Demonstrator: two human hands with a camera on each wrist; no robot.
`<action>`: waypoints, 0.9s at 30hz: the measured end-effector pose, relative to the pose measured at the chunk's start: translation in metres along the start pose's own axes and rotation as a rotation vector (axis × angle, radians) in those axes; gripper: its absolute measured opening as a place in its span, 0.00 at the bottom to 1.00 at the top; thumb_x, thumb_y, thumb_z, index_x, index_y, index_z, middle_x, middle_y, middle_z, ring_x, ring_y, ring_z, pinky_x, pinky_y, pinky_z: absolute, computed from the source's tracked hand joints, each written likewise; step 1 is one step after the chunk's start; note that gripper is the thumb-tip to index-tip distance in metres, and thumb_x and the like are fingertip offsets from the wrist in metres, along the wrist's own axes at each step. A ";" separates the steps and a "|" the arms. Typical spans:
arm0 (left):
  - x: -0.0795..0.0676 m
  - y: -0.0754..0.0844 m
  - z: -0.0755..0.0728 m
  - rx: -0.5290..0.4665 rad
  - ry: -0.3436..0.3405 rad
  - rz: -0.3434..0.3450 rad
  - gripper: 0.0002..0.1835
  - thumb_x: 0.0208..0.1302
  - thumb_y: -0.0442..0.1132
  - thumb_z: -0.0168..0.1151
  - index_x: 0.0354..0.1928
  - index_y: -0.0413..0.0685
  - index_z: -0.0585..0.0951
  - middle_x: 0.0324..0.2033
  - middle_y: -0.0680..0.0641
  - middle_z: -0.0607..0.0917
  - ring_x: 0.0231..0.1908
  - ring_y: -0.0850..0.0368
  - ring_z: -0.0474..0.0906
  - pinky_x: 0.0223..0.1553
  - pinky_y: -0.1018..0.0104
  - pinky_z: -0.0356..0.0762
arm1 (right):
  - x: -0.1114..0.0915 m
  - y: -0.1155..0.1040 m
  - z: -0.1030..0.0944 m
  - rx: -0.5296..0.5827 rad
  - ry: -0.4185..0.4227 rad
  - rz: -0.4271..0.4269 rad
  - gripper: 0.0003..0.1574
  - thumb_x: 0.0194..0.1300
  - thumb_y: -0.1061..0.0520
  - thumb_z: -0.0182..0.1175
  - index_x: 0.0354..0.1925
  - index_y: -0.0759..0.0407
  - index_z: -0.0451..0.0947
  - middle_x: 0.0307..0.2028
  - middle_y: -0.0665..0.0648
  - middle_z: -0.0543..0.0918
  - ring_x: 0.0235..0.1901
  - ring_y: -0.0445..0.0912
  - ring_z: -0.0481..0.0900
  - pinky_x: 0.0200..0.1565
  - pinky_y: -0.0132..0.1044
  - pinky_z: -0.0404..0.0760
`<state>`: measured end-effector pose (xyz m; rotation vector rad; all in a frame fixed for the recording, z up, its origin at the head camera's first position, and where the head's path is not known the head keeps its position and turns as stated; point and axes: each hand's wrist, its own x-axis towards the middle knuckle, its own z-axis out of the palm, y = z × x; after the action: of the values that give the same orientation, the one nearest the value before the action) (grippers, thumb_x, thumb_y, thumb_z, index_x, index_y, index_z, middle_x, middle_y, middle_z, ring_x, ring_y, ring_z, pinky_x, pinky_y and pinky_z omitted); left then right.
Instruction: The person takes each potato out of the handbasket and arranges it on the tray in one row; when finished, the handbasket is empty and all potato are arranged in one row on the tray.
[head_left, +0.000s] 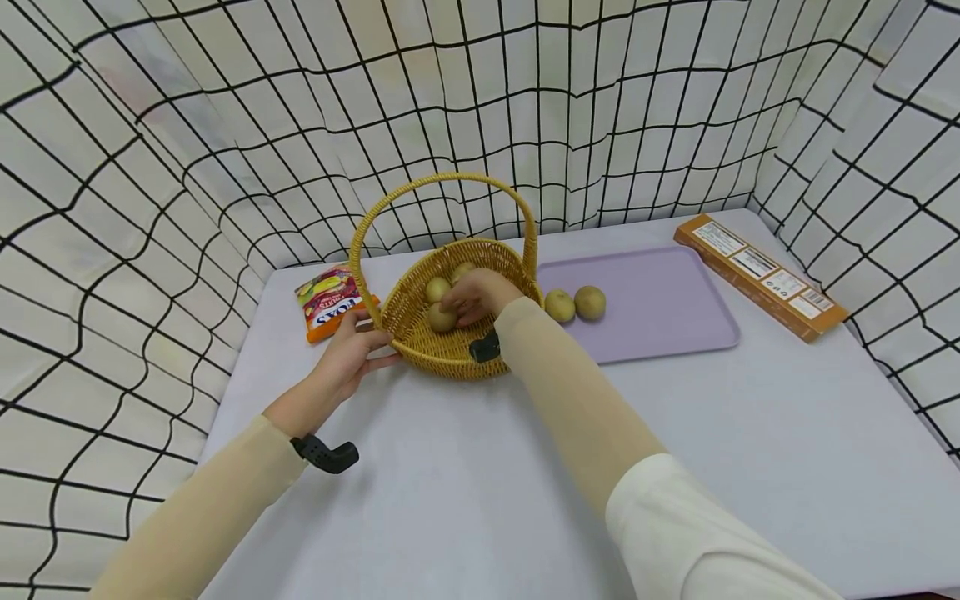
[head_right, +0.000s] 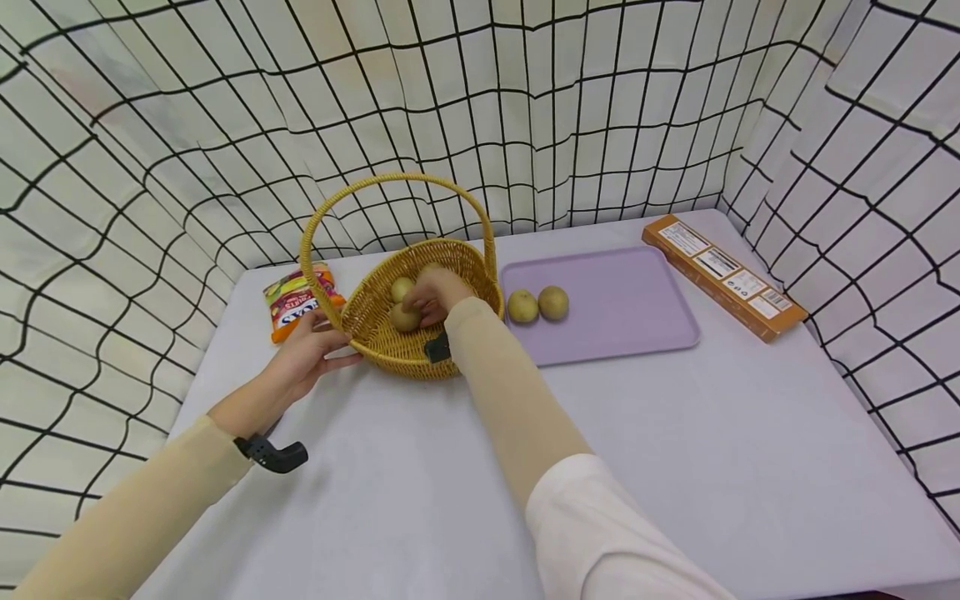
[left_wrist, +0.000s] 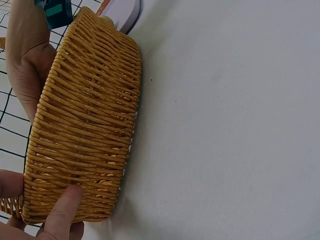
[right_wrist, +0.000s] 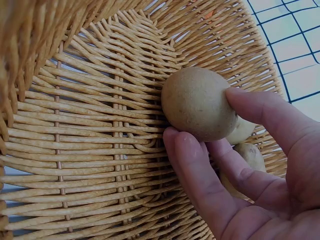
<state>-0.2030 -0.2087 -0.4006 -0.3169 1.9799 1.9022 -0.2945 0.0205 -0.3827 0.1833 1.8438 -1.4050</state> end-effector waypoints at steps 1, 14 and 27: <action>0.000 0.000 0.000 -0.002 -0.001 0.001 0.33 0.77 0.31 0.48 0.76 0.48 0.46 0.75 0.36 0.53 0.74 0.38 0.61 0.66 0.47 0.76 | 0.000 0.000 -0.001 0.007 0.002 0.003 0.28 0.69 0.66 0.64 0.65 0.70 0.74 0.69 0.67 0.74 0.67 0.58 0.76 0.67 0.42 0.80; -0.001 -0.001 -0.001 -0.005 0.005 -0.005 0.34 0.77 0.31 0.49 0.77 0.48 0.45 0.76 0.37 0.52 0.74 0.39 0.61 0.67 0.48 0.76 | -0.001 0.003 -0.008 0.073 -0.018 0.003 0.31 0.69 0.67 0.64 0.67 0.71 0.71 0.70 0.66 0.72 0.70 0.57 0.72 0.66 0.41 0.81; 0.000 0.001 0.000 -0.001 0.002 -0.015 0.34 0.78 0.31 0.49 0.77 0.49 0.45 0.77 0.37 0.53 0.74 0.39 0.62 0.66 0.49 0.76 | -0.016 0.004 -0.025 0.093 -0.012 -0.048 0.24 0.65 0.69 0.66 0.59 0.73 0.77 0.67 0.69 0.74 0.65 0.57 0.77 0.63 0.41 0.83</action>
<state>-0.2032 -0.2085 -0.3997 -0.3332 1.9725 1.8945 -0.2942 0.0491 -0.3730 0.1784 1.7853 -1.5234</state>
